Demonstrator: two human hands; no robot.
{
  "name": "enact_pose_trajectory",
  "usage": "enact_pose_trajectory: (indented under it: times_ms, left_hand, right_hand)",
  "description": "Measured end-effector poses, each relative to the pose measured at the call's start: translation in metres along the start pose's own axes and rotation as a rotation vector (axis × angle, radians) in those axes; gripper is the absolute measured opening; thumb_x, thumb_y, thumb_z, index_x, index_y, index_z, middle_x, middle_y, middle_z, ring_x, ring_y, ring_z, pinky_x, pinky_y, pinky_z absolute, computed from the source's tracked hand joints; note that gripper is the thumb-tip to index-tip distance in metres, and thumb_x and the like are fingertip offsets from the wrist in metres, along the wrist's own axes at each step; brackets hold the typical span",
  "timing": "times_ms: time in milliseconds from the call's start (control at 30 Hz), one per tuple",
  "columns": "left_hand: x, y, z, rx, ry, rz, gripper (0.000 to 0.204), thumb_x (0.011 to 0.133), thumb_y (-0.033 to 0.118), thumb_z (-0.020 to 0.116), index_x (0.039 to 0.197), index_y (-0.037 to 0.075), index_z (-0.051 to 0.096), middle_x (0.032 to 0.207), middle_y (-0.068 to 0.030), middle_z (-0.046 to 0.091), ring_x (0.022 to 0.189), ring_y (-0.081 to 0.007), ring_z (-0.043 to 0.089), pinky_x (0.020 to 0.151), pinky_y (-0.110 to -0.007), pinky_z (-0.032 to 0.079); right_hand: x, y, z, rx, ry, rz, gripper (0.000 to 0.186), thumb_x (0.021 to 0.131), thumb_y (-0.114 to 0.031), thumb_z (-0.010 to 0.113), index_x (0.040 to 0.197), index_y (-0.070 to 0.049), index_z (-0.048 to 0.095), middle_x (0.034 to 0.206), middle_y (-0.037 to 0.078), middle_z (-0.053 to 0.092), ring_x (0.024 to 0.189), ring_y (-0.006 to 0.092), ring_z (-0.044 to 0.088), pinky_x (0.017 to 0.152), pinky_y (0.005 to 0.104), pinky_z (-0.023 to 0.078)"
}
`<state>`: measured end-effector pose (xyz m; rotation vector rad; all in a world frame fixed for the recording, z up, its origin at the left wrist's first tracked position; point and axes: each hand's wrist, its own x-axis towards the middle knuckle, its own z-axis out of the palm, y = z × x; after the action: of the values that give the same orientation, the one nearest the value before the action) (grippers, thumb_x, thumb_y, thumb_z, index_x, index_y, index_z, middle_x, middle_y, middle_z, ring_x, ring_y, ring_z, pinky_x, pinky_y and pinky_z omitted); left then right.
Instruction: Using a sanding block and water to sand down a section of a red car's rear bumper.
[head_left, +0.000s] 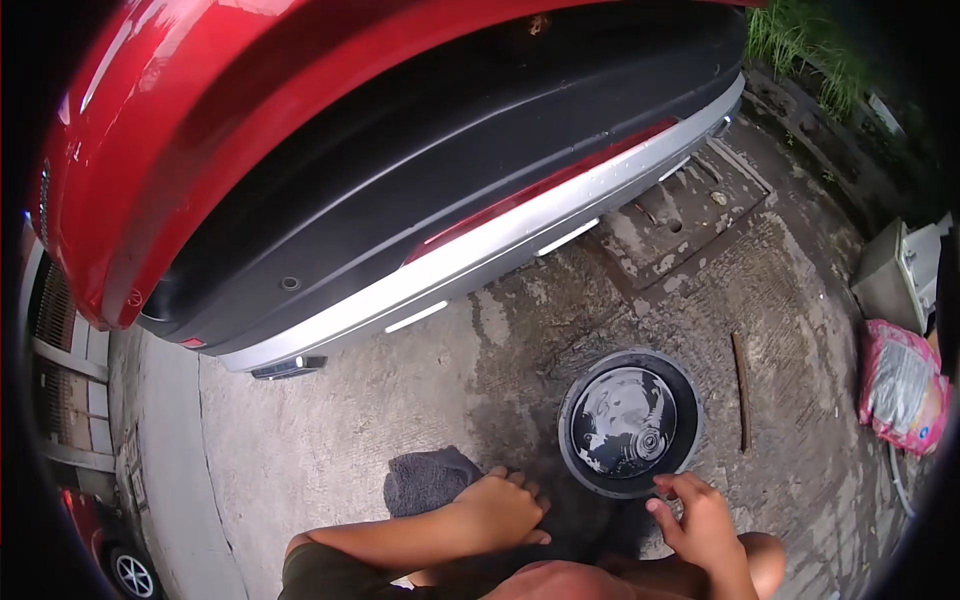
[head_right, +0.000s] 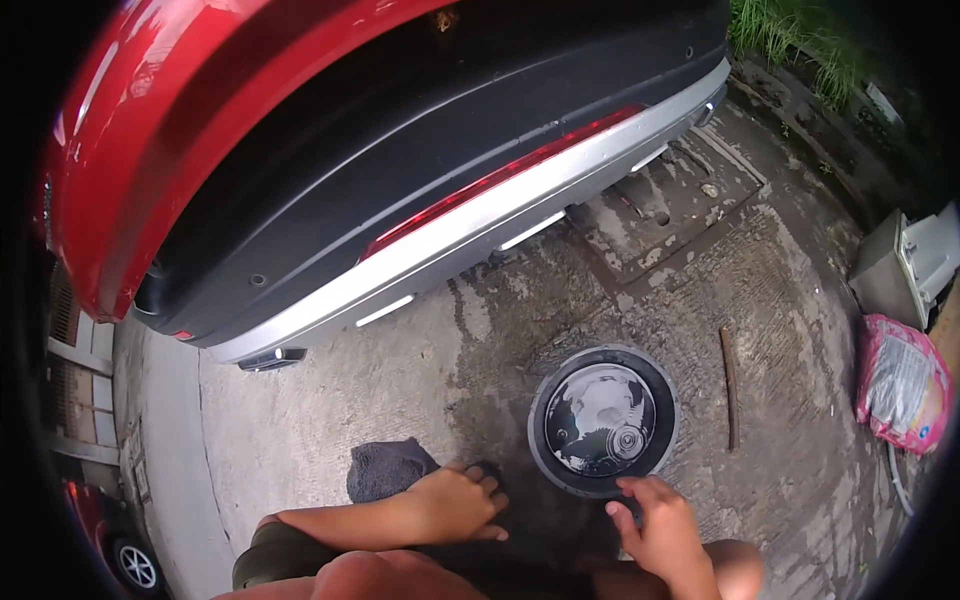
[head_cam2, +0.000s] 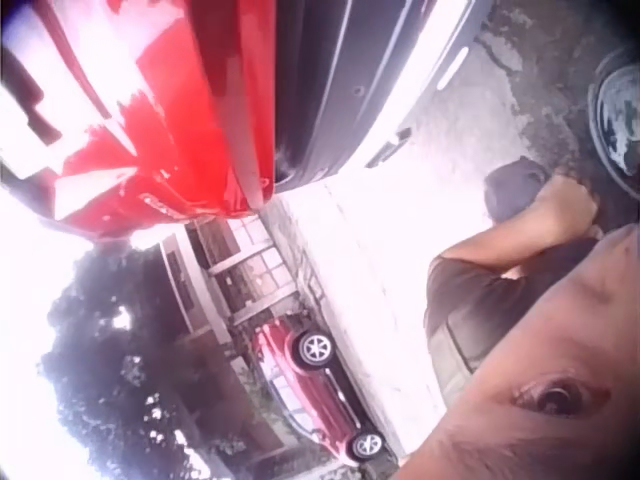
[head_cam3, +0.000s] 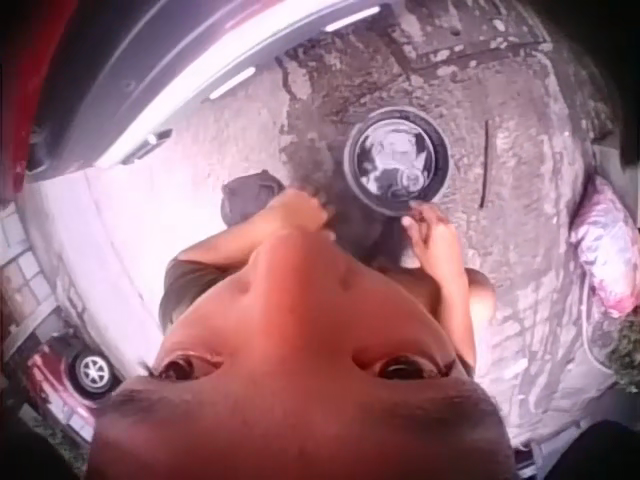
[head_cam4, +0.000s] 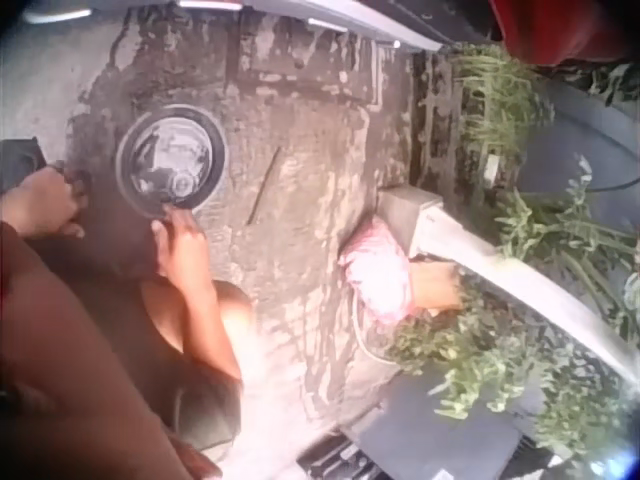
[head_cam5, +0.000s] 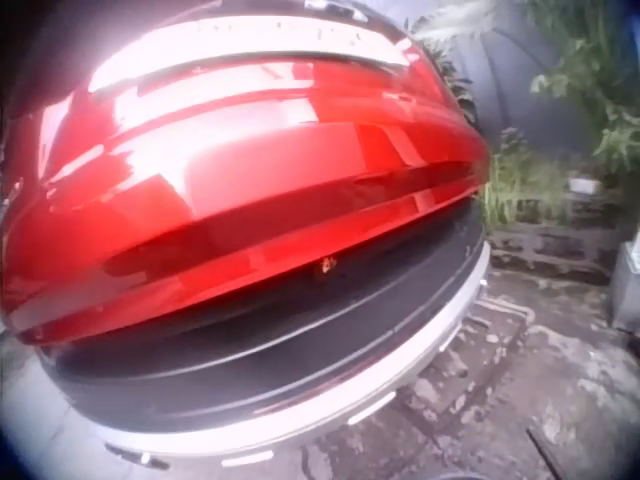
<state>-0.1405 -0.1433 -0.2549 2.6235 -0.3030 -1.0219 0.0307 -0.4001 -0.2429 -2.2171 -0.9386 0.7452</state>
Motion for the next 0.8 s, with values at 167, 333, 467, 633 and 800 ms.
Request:
enact_pose_trajectory:
  times_ms: [167,333,467,633,800]
  left_hand:
    - [-0.004,0.001,0.024,0.11,0.086,0.155,0.036,0.097,0.04,0.061,0.111,0.009,0.073,0.101,-0.0094,0.073,0.094,-0.0263,0.073,0.083,-0.038,0.052]
    - [-0.006,0.013,0.043,0.118,0.135,0.065,0.025,0.095,0.027,0.058,0.107,0.011,0.073,0.097,-0.0064,0.074,0.089,-0.0243,0.073,0.082,-0.038,0.049]
    - [-0.006,0.006,0.057,0.016,0.262,0.156,0.021,0.091,0.025,0.061,0.104,0.013,0.072,0.092,-0.0043,0.073,0.083,-0.0219,0.074,0.078,-0.037,0.051]
    - [0.005,-0.02,0.06,-0.018,0.285,0.333,0.029,0.088,0.028,0.061,0.113,0.013,0.067,0.09,-0.003,0.072,0.084,-0.0207,0.075,0.077,-0.037,0.049]
    - [0.026,-0.041,0.087,-0.1,0.269,0.469,0.035,0.088,0.03,0.061,0.118,0.013,0.063,0.091,-0.003,0.071,0.086,-0.0207,0.075,0.077,-0.037,0.049]
  right_hand:
    - [0.015,-0.006,0.005,-0.003,0.001,0.138,0.027,0.092,-0.018,0.077,0.112,0.0,0.072,0.099,0.017,0.074,0.084,0.0337,0.075,0.076,0.042,0.06]
    - [0.056,-0.023,0.026,-0.045,-0.099,-0.002,0.03,0.094,-0.023,0.075,0.116,-0.003,0.072,0.103,0.016,0.075,0.091,0.0345,0.074,0.08,0.0433,0.06]
    - [0.081,-0.015,0.044,-0.048,-0.199,-0.069,0.034,0.097,-0.029,0.072,0.119,-0.004,0.07,0.106,0.016,0.075,0.096,0.0369,0.073,0.084,0.0451,0.059]
    - [0.087,0.022,0.056,-0.154,-0.339,0.128,0.038,0.097,-0.033,0.071,0.12,-0.003,0.07,0.107,0.017,0.075,0.099,0.0372,0.073,0.088,0.0457,0.058]
    - [0.087,0.061,0.069,-0.257,-0.35,0.23,0.041,0.097,-0.036,0.071,0.122,-0.003,0.071,0.112,0.019,0.074,0.107,0.0381,0.071,0.095,0.0458,0.056]
